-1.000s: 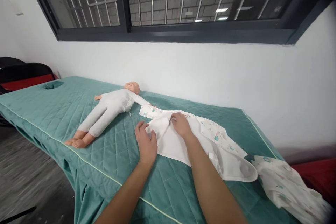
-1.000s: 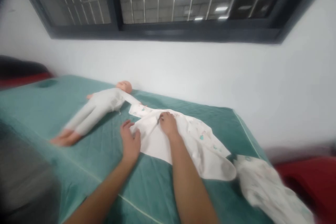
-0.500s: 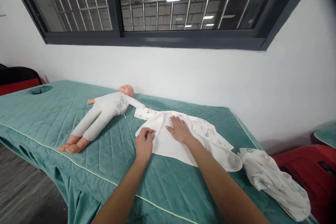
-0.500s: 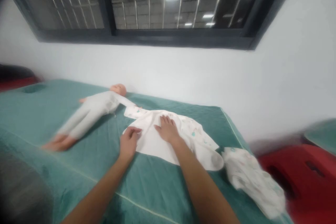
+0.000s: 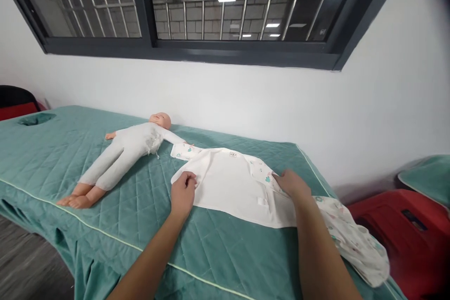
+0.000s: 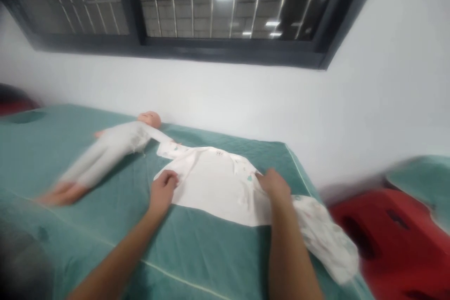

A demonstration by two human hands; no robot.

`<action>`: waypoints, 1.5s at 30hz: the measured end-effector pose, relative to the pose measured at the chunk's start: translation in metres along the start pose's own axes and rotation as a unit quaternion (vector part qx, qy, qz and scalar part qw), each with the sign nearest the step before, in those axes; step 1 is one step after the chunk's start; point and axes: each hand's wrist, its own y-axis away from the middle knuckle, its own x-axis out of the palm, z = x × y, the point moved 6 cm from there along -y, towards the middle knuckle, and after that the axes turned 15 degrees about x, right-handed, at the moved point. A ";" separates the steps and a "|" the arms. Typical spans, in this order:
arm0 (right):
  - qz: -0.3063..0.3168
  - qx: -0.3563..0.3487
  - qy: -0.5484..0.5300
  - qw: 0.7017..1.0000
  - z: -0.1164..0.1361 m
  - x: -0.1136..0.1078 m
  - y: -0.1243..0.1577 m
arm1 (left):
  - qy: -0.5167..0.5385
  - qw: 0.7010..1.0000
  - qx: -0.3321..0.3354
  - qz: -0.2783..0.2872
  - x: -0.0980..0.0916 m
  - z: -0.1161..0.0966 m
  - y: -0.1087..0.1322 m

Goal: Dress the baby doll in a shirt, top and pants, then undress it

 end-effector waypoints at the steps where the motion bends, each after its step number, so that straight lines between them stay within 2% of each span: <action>1: 0.019 -0.007 0.010 1.000 -0.003 0.005 -0.002 | 0.004 1.000 -0.002 0.000 0.000 -0.001 0.000; 3: 0.038 -0.011 0.017 0.999 -0.006 0.011 -0.003 | 0.009 1.000 -0.006 -0.001 0.000 -0.001 0.002; 6: -0.004 -0.006 0.008 1.000 -0.006 0.004 0.005 | 0.011 1.000 -0.013 -0.003 0.000 -0.002 0.003; 8: -0.099 -0.011 -0.022 0.995 -0.004 -0.011 0.013 | 0.010 1.000 -0.016 -0.002 0.000 -0.003 0.003; 11: -0.262 -0.018 -0.090 0.961 -0.007 -0.032 0.025 | 0.006 1.000 -0.017 0.001 -0.001 -0.003 0.004; 13: -0.295 -0.007 -0.123 0.948 -0.010 -0.034 0.027 | 0.007 1.000 -0.016 0.002 -0.001 -0.002 0.004; 16: -0.269 -0.014 -0.153 0.951 -0.006 -0.025 0.028 | 0.012 1.000 -0.017 0.006 0.000 0.001 0.004; 18: -0.225 -0.066 -0.174 0.957 0.006 -0.015 0.032 | 0.016 1.000 -0.021 0.008 0.001 0.003 0.004; 21: -0.119 -0.151 -0.158 0.968 0.030 0.006 0.041 | 0.017 1.000 -0.022 0.011 0.001 0.003 0.005; 23: -0.060 -0.150 -0.123 0.979 0.036 0.018 0.042 | 0.014 1.000 -0.019 0.011 0.001 0.001 0.005; 25: -0.032 -0.113 -0.100 0.988 0.032 0.023 0.038 | 0.008 1.000 -0.016 0.014 0.001 -0.001 0.005; 28: -0.030 -0.056 -0.088 0.994 0.019 0.020 0.028 | 0.002 1.000 -0.012 0.019 0.000 -0.003 0.005; 31: -0.035 -0.060 -0.081 0.994 0.020 0.018 0.030 | 0.003 1.000 -0.009 0.016 0.000 -0.002 0.005; 33: -0.037 -0.107 -0.085 0.990 0.032 0.022 0.041 | 0.000 1.000 -0.008 0.016 0.000 -0.001 0.004; 36: -0.040 -0.265 -0.083 0.960 0.064 0.032 0.073 | -0.011 1.000 -0.008 0.020 0.001 -0.001 0.004; 38: -0.037 -0.338 -0.054 0.939 0.077 0.040 0.092 | -0.014 1.000 -0.009 0.020 0.001 -0.001 0.004; 40: -0.035 -0.323 -0.026 0.945 0.077 0.043 0.094 | -0.011 1.000 -0.009 0.019 0.001 -0.001 0.004; 45: -0.060 -0.194 -0.038 0.978 0.052 0.027 0.065 | 0.001 1.000 -0.016 0.019 0.001 -0.001 0.004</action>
